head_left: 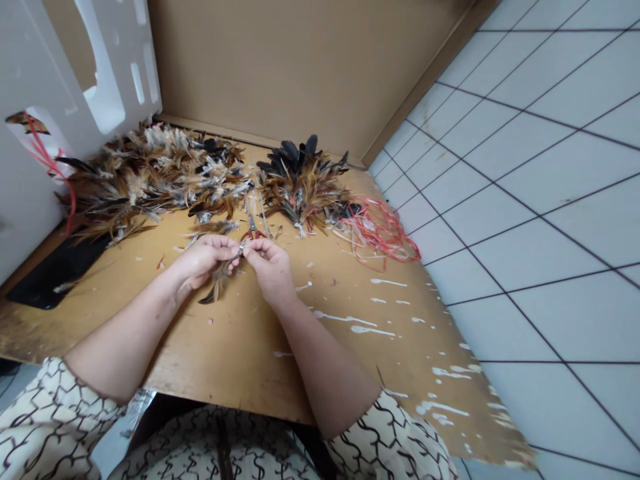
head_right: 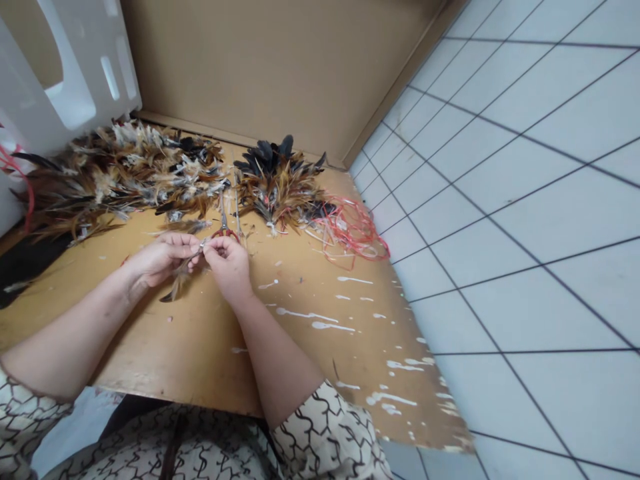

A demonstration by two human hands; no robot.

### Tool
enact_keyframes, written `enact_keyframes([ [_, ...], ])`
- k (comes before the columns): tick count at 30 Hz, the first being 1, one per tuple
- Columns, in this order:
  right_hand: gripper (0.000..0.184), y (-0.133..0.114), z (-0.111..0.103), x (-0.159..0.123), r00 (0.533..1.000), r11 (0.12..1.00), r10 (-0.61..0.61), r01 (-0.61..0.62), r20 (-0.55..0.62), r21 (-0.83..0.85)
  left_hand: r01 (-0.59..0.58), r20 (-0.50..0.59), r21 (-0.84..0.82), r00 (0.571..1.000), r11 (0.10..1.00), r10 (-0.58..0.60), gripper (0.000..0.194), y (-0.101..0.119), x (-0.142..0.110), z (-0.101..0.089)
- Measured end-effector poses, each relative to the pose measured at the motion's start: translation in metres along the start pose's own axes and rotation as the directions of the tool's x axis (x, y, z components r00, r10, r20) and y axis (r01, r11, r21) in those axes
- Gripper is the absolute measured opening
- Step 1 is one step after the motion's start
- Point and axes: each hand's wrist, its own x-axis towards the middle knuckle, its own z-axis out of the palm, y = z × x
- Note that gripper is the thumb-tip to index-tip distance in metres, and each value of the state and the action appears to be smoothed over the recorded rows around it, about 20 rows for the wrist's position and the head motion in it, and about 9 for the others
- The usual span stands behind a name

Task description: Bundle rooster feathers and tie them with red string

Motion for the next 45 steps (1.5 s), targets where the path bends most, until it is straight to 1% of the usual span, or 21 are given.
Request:
enact_keyframes([
  [3, 0.008, -0.0014, 0.0004, -0.0009, 1.0, 1.0, 0.006, -0.007, 0.014, 0.025, -0.01, 0.002, 0.005, 1.0, 1.0, 0.01, 0.008, -0.0001, -0.0001, -0.0002],
  [7, 0.005, -0.0033, 0.0005, -0.002, 0.997, 0.995, -0.07, 0.071, 0.012, -0.069, -0.047, -0.01, 0.031, 0.999, 0.998, 0.048, 0.011, -0.0027, 0.0009, 0.0005],
  [11, 0.005, 0.0001, -0.0003, -0.0006, 0.995, 0.983, -0.099, 0.096, -0.011, -0.155, -0.099, -0.043, 0.047, 0.994, 0.994, 0.101, 0.012, -0.0042, 0.0011, 0.0026],
  [13, 0.005, 0.0014, -0.0011, -0.0002, 0.988, 0.961, -0.152, 0.141, -0.03, -0.237, -0.123, -0.077, 0.062, 0.989, 0.99, 0.128, 0.013, -0.0036, 0.0005, 0.0032],
  [15, 0.006, 0.001, -0.0019, -0.0007, 0.973, 0.917, -0.226, 0.196, -0.047, -0.349, -0.13, -0.116, 0.094, 0.983, 0.987, 0.14, 0.014, -0.0027, -0.0001, 0.0033],
  [18, 0.007, -0.0018, -0.0021, -0.0027, 0.956, 0.861, -0.292, 0.251, -0.026, -0.443, -0.137, -0.139, 0.145, 0.978, 0.98, 0.157, 0.012, -0.0022, -0.0001, 0.0031],
  [20, 0.008, -0.003, -0.0016, -0.0037, 0.951, 0.849, -0.31, 0.271, -0.011, -0.453, -0.145, -0.13, 0.159, 0.977, 0.977, 0.166, 0.01, -0.0025, 0.0002, 0.0032],
  [22, 0.008, -0.0023, -0.0011, -0.0036, 0.952, 0.857, -0.307, 0.27, -0.013, -0.438, -0.144, -0.115, 0.154, 0.98, 0.978, 0.162, 0.01, -0.0027, 0.0005, 0.0032],
  [25, 0.006, 0.001, -0.0011, -0.0013, 0.97, 0.906, -0.24, 0.208, -0.041, -0.367, -0.152, -0.091, 0.126, 0.982, 0.98, 0.164, 0.013, -0.002, 0.0005, 0.0021],
  [27, 0.006, 0.0023, -0.0017, 0.0002, 0.982, 0.937, -0.182, 0.157, -0.052, -0.312, -0.168, -0.094, 0.118, 0.979, 0.979, 0.179, 0.014, -0.0011, 0.0004, 0.0009],
  [28, 0.006, 0.0022, -0.0021, 0.0005, 0.983, 0.943, -0.172, 0.149, -0.055, -0.296, -0.174, -0.103, 0.119, 0.977, 0.978, 0.186, 0.014, -0.0007, 0.0004, 0.0004],
  [30, 0.007, 0.0004, -0.0027, 0.0, 0.977, 0.936, -0.205, 0.179, -0.053, -0.304, -0.182, -0.118, 0.129, 0.973, 0.975, 0.197, 0.015, -0.0005, 0.0006, 0.0001],
  [33, 0.008, -0.0029, -0.0029, -0.0024, 0.953, 0.891, -0.299, 0.263, -0.041, -0.369, -0.197, -0.124, 0.17, 0.968, 0.966, 0.22, 0.016, -0.0017, 0.0013, 0.0012],
  [38, 0.01, -0.0011, -0.0034, -0.004, 0.918, 0.795, -0.395, 0.363, 0.039, -0.485, -0.22, -0.108, 0.259, 0.961, 0.94, 0.255, 0.016, -0.0057, 0.003, 0.0014],
  [41, 0.011, 0.0017, -0.0045, -0.0038, 0.894, 0.71, -0.44, 0.401, 0.079, -0.579, -0.235, -0.088, 0.316, 0.957, 0.919, 0.275, 0.012, -0.0073, 0.0035, -0.0001],
  [45, 0.012, 0.0023, -0.0064, -0.0049, 0.856, 0.567, -0.498, 0.445, 0.143, -0.693, -0.259, -0.077, 0.395, 0.947, 0.882, 0.313, 0.01, -0.0073, 0.0027, 0.0],
])
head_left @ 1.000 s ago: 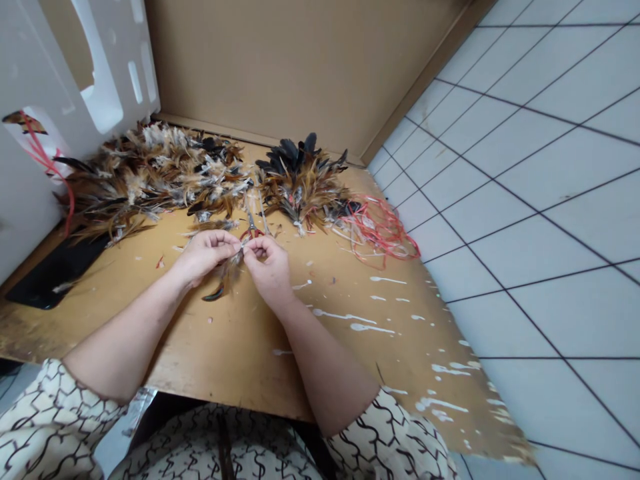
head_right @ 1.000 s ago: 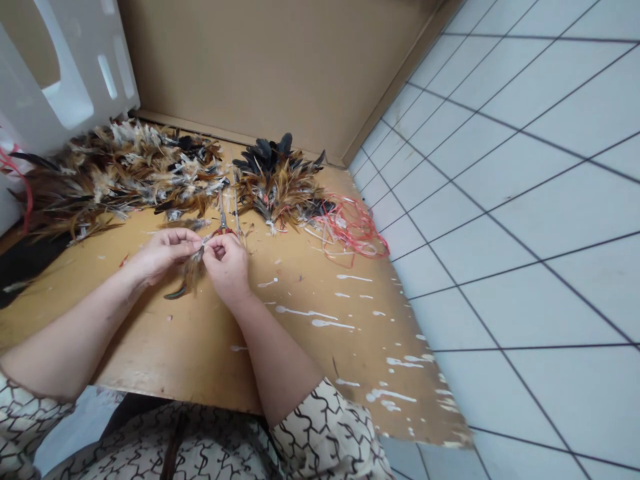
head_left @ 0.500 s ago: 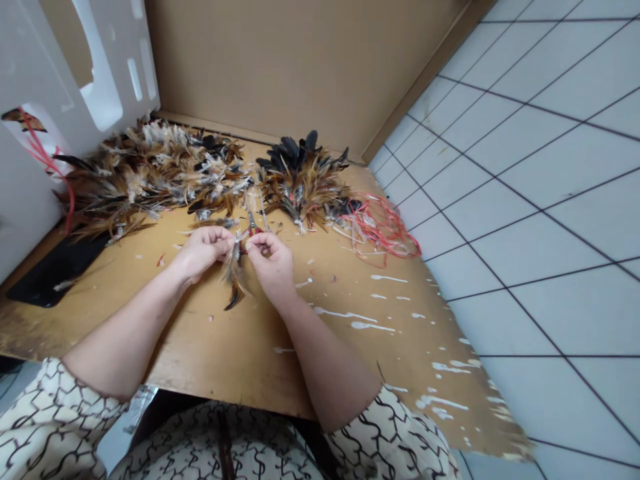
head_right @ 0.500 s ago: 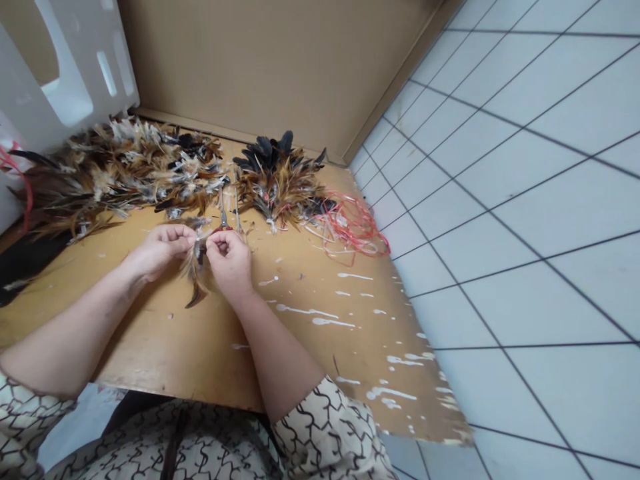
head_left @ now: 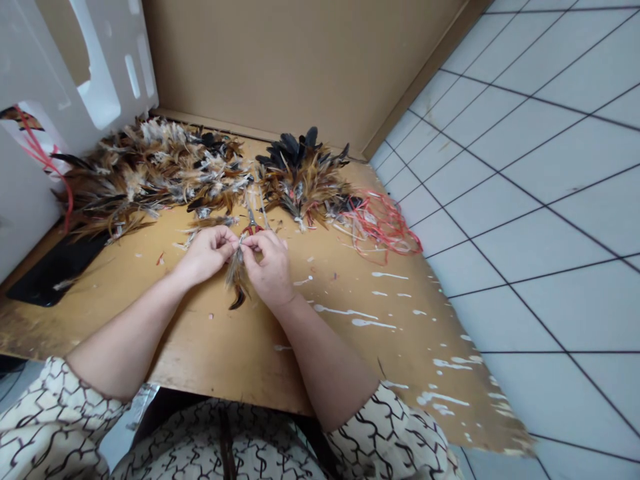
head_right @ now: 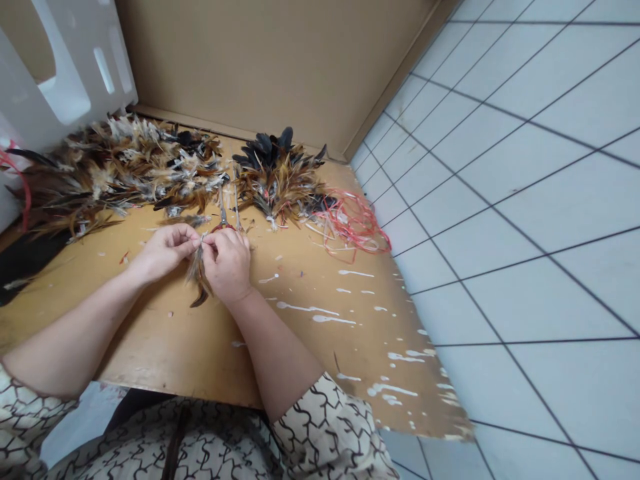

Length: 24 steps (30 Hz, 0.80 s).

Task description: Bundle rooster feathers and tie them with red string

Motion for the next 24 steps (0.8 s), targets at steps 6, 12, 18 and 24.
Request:
enact_keyframes([
  [6, 0.017, 0.0001, -0.0027, -0.0017, 0.993, 0.976, -0.116, 0.121, 0.036, -0.181, -0.04, -0.051, 0.135, 0.998, 0.99, 0.048, 0.013, 0.0015, -0.001, 0.0026],
  [12, 0.02, 0.0012, -0.0015, -0.0018, 0.988, 0.955, -0.141, 0.153, 0.068, -0.255, -0.025, -0.052, 0.168, 0.998, 0.985, 0.035, 0.013, 0.0028, -0.0015, 0.003],
  [18, 0.016, 0.0028, 0.0003, -0.0018, 0.995, 0.982, -0.087, 0.093, 0.041, -0.164, -0.014, -0.02, 0.102, 1.0, 0.995, 0.016, 0.009, 0.0035, -0.0019, 0.0017],
  [24, 0.015, 0.0033, 0.0003, -0.0015, 0.997, 0.988, -0.074, 0.078, 0.035, -0.131, -0.016, 0.001, 0.121, 1.0, 0.993, 0.016, 0.006, -0.0018, 0.001, -0.0011],
])
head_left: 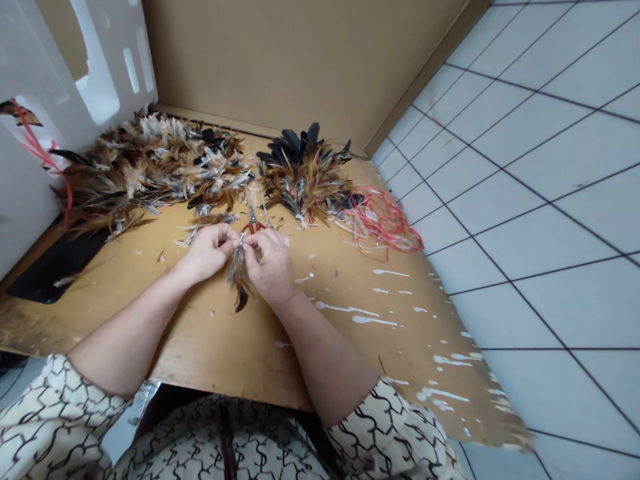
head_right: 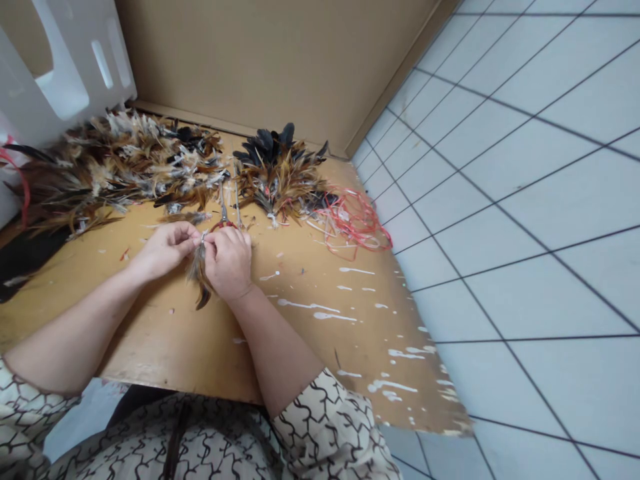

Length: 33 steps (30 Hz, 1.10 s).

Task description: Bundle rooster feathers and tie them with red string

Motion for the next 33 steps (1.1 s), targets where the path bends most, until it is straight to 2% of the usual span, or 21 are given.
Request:
enact_keyframes([
  [4, 0.015, 0.0004, 0.0, 0.0002, 1.0, 1.0, 0.006, -0.007, 0.026, 0.016, -0.022, 0.007, 0.006, 1.0, 1.0, 0.022, 0.005, -0.002, 0.0005, -0.0007],
  [13, 0.016, 0.0015, 0.0011, -0.0001, 0.999, 0.999, -0.03, 0.031, -0.016, 0.014, -0.006, -0.034, 0.046, 0.999, 0.999, 0.007, 0.009, 0.0024, -0.0006, 0.0013],
  [27, 0.014, 0.0026, 0.0014, 0.0017, 0.998, 0.998, 0.002, -0.007, 0.069, 0.06, -0.044, 0.002, 0.079, 0.999, 0.996, 0.044, 0.009, -0.0015, 0.0008, -0.0004],
  [30, 0.013, 0.0014, 0.0008, 0.002, 0.997, 0.999, 0.007, -0.01, 0.074, 0.037, -0.029, 0.008, 0.022, 1.0, 0.999, 0.029, 0.008, -0.002, 0.001, -0.0003],
  [33, 0.013, 0.0005, -0.0002, 0.0023, 0.997, 0.998, 0.033, -0.036, 0.069, 0.051, 0.025, 0.036, -0.104, 0.999, 0.994, -0.022, 0.007, -0.0017, 0.0006, 0.0003],
])
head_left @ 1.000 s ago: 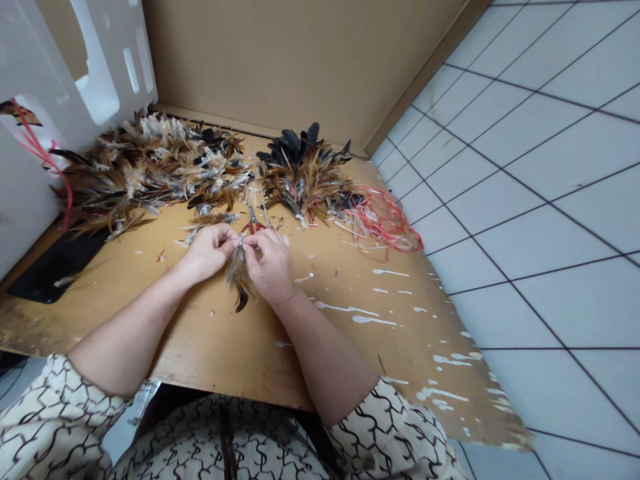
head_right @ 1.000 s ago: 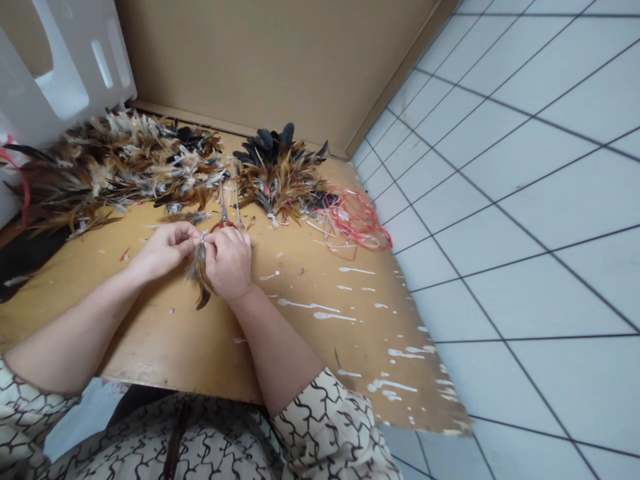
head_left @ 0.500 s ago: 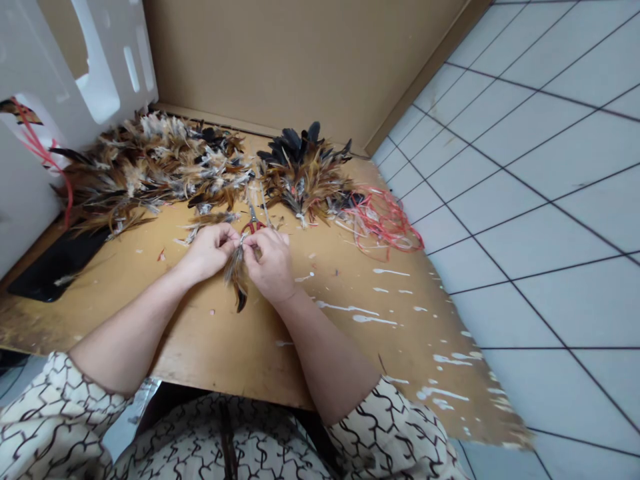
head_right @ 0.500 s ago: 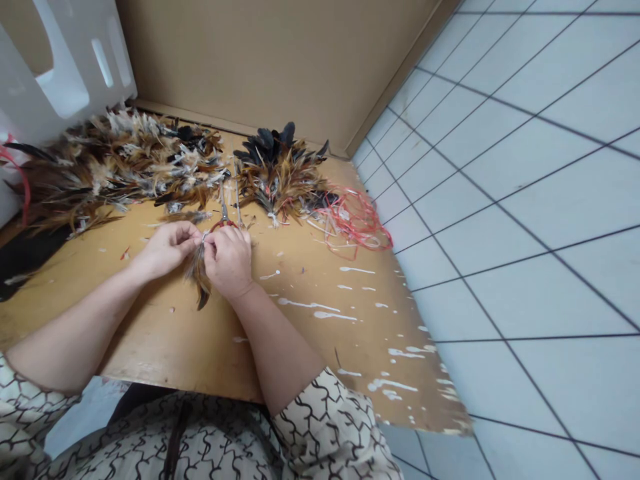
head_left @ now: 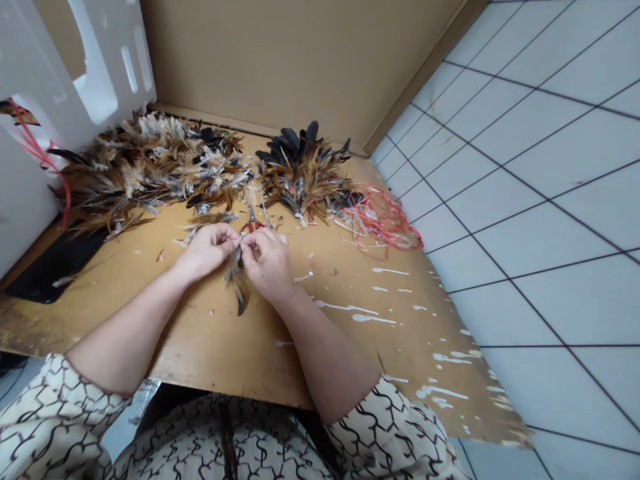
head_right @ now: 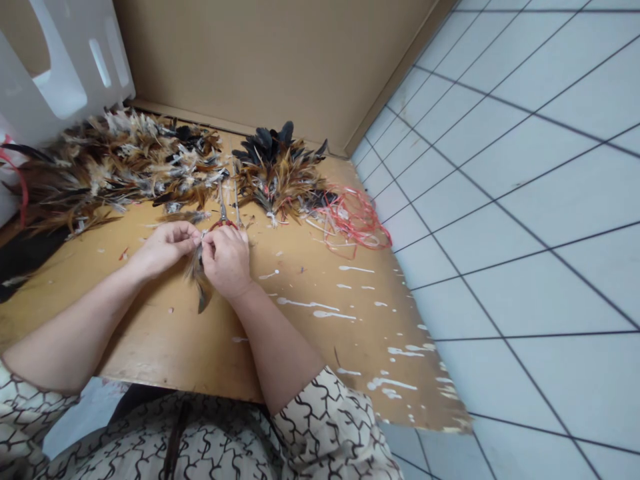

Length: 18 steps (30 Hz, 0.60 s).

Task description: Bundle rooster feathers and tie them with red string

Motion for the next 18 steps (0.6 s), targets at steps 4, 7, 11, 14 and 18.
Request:
enact_keyframes([
  [4, 0.011, -0.0004, -0.0002, 0.0006, 0.998, 0.993, 0.065, -0.064, -0.017, 0.095, 0.079, 0.051, -0.16, 0.996, 0.984, -0.071, 0.014, 0.0008, -0.0009, 0.0009],
  [7, 0.01, -0.0009, 0.0006, 0.0016, 0.993, 0.973, 0.121, -0.118, -0.005, 0.198, 0.095, 0.036, -0.187, 0.995, 0.978, -0.09, 0.011, 0.0025, -0.0011, 0.0015],
  [11, 0.008, -0.0015, 0.0032, 0.0035, 0.973, 0.918, 0.226, -0.226, 0.041, 0.327, 0.062, -0.057, -0.066, 0.996, 0.996, -0.066, 0.006, 0.0049, -0.001, 0.0025],
  [14, 0.007, -0.0013, 0.0048, 0.0046, 0.953, 0.867, 0.293, -0.3, 0.081, 0.398, 0.03, -0.088, 0.029, 0.996, 0.999, -0.027, 0.006, 0.0057, -0.0009, 0.0032],
  [18, 0.007, -0.0007, 0.0037, 0.0048, 0.959, 0.903, 0.28, -0.276, 0.037, 0.329, 0.034, -0.094, 0.071, 0.995, 0.997, -0.028, 0.007, 0.0055, -0.0003, 0.0044],
])
